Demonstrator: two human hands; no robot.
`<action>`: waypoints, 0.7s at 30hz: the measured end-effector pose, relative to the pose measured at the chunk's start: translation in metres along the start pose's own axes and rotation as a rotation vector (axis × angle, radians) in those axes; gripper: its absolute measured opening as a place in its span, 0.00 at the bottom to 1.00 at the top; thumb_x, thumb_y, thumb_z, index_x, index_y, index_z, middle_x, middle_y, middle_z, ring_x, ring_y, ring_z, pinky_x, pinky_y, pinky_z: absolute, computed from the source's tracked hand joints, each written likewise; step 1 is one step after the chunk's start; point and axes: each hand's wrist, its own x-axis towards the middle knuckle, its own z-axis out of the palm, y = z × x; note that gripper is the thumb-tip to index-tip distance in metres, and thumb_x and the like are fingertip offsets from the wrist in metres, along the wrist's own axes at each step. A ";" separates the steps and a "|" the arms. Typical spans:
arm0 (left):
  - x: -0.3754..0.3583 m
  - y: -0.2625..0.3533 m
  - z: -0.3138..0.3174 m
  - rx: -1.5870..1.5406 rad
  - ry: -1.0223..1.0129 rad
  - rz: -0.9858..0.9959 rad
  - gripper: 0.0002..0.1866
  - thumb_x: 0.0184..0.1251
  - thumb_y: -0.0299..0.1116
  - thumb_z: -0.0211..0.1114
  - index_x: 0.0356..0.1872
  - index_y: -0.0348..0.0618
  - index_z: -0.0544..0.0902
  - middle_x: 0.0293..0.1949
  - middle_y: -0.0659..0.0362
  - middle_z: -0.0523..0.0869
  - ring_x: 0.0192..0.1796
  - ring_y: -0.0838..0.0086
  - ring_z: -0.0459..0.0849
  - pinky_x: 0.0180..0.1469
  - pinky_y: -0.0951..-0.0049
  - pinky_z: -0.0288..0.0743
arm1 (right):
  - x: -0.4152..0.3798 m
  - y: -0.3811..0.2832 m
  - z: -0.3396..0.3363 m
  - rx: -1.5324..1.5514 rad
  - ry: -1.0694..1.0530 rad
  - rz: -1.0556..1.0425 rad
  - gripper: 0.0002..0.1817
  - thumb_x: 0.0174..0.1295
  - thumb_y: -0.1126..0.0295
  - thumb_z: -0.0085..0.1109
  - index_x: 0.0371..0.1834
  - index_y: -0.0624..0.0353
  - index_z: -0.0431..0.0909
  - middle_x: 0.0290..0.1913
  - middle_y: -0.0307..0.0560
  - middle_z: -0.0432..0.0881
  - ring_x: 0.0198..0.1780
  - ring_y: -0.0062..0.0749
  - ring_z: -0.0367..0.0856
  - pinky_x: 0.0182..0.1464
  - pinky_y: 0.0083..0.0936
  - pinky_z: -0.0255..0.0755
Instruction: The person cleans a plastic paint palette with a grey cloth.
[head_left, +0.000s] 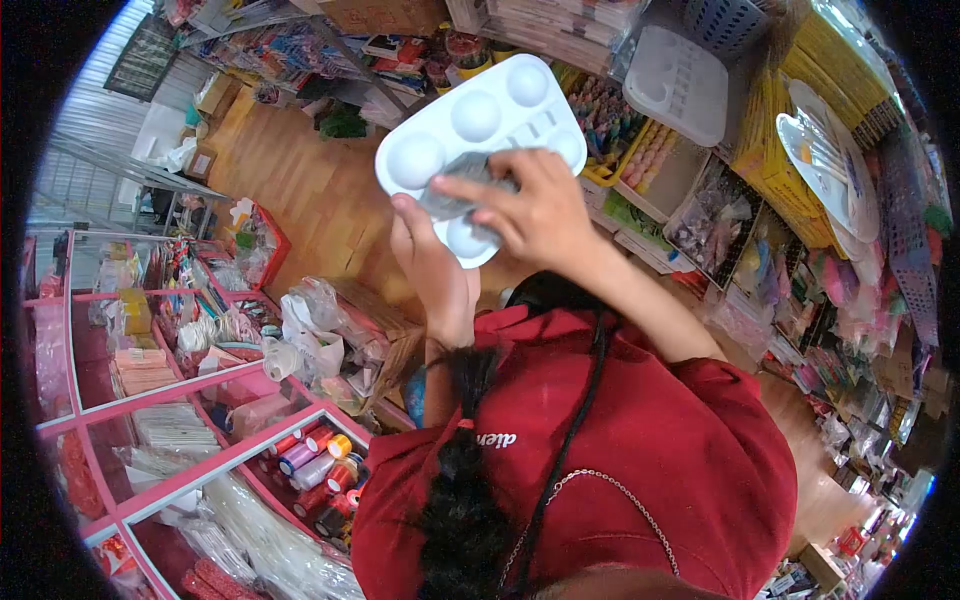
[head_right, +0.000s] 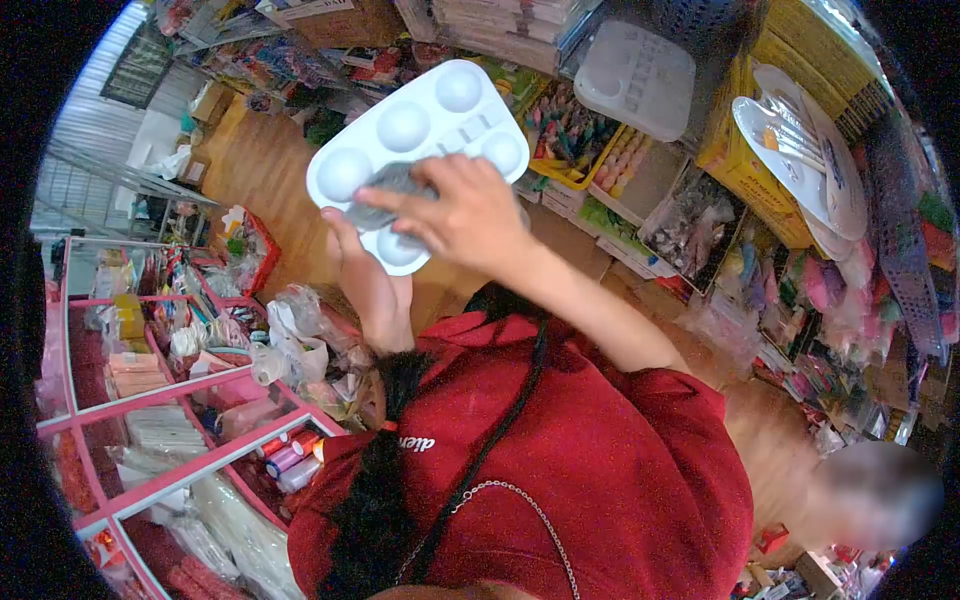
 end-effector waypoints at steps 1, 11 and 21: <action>-0.002 0.005 0.001 0.010 -0.004 0.030 0.26 0.74 0.48 0.41 0.54 0.31 0.68 0.53 0.50 0.76 0.51 0.68 0.79 0.50 0.69 0.74 | 0.003 0.012 -0.003 0.011 -0.009 0.002 0.18 0.56 0.58 0.56 0.51 0.29 0.80 0.34 0.43 0.71 0.35 0.37 0.71 0.39 0.31 0.66; 0.005 0.008 -0.006 -0.017 -0.003 0.014 0.28 0.73 0.52 0.43 0.56 0.34 0.68 0.51 0.51 0.77 0.50 0.67 0.79 0.52 0.67 0.74 | -0.002 0.018 -0.006 0.028 0.123 -0.123 0.19 0.53 0.62 0.60 0.50 0.31 0.80 0.37 0.38 0.77 0.37 0.33 0.74 0.38 0.30 0.67; -0.001 0.021 0.000 0.397 0.092 0.105 0.29 0.73 0.52 0.43 0.57 0.34 0.67 0.51 0.53 0.76 0.51 0.69 0.77 0.52 0.71 0.72 | 0.010 0.087 -0.011 0.004 0.238 -0.070 0.22 0.46 0.66 0.62 0.48 0.39 0.80 0.44 0.42 0.80 0.39 0.35 0.79 0.39 0.31 0.71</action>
